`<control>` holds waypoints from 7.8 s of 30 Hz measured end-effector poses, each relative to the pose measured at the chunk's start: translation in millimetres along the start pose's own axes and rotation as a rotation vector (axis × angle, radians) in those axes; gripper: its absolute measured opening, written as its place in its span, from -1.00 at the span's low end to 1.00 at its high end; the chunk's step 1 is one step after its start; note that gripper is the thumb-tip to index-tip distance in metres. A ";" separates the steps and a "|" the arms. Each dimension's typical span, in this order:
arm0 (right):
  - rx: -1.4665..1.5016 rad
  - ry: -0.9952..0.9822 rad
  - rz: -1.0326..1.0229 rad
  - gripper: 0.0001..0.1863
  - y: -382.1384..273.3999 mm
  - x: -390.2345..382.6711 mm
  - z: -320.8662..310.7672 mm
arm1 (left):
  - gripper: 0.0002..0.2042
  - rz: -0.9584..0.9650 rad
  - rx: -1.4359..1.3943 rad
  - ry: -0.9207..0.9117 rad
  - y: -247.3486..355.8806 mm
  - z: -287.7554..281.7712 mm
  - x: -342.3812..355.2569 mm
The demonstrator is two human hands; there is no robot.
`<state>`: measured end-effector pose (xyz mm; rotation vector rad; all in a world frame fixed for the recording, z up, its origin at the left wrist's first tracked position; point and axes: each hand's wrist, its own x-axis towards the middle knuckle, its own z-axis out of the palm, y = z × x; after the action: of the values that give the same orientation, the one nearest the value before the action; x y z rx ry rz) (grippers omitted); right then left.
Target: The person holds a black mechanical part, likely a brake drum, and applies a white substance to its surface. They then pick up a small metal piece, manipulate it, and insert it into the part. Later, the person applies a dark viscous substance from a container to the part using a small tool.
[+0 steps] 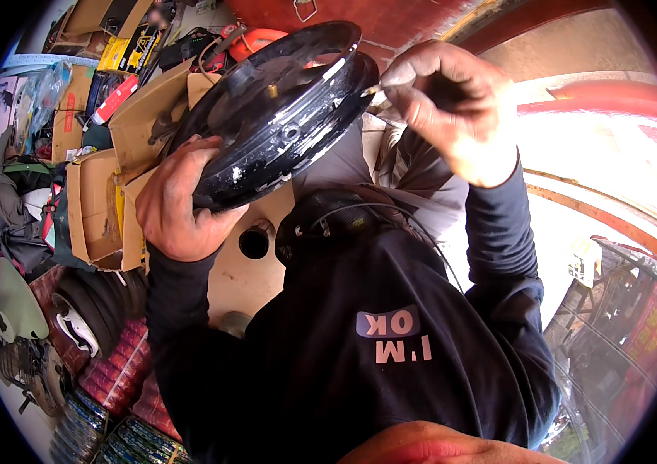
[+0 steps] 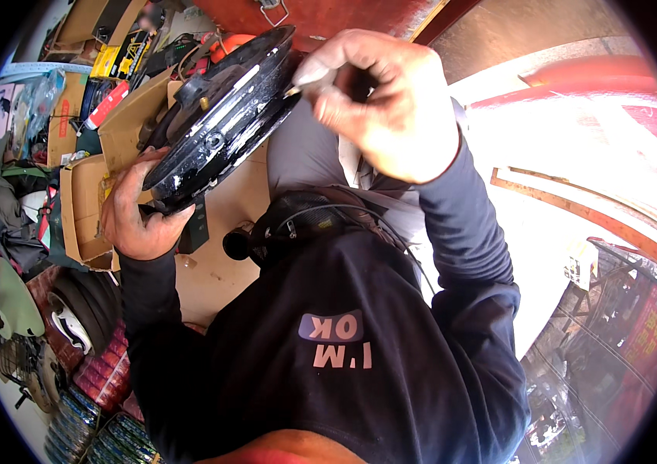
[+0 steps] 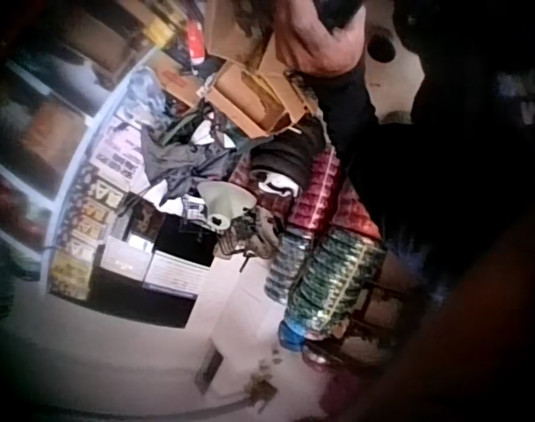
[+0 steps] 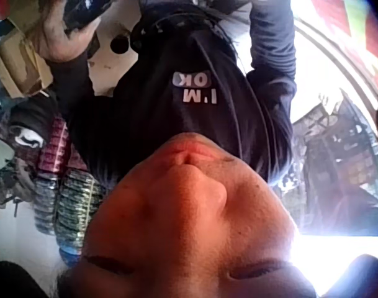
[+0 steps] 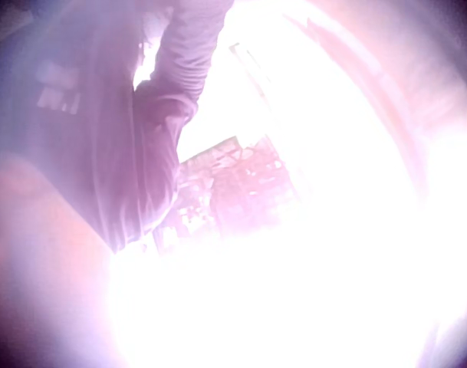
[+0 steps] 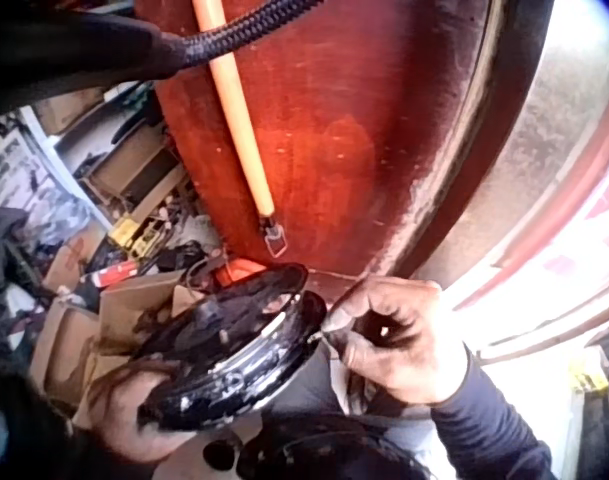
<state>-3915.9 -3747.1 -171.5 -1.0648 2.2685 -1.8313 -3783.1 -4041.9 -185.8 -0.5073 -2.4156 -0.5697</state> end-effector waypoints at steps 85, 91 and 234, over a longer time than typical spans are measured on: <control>-0.391 -0.182 -0.161 -0.71 -91.7 18.4 52.0 | -0.43 0.365 0.246 0.037 -13.1 -27.4 53.0; -0.522 -0.153 -0.232 -0.75 -80.6 20.8 35.2 | -0.48 0.328 0.193 0.086 -11.9 -22.5 53.4; -0.570 -0.300 -0.347 -0.71 -79.3 30.2 -1.4 | 0.00 0.123 -0.183 -0.448 40.4 -21.9 54.5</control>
<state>-3901.6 -3767.2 -90.3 -1.7642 2.5865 -0.9874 -3794.4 -4007.2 -124.5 -0.9403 -2.7355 -0.6859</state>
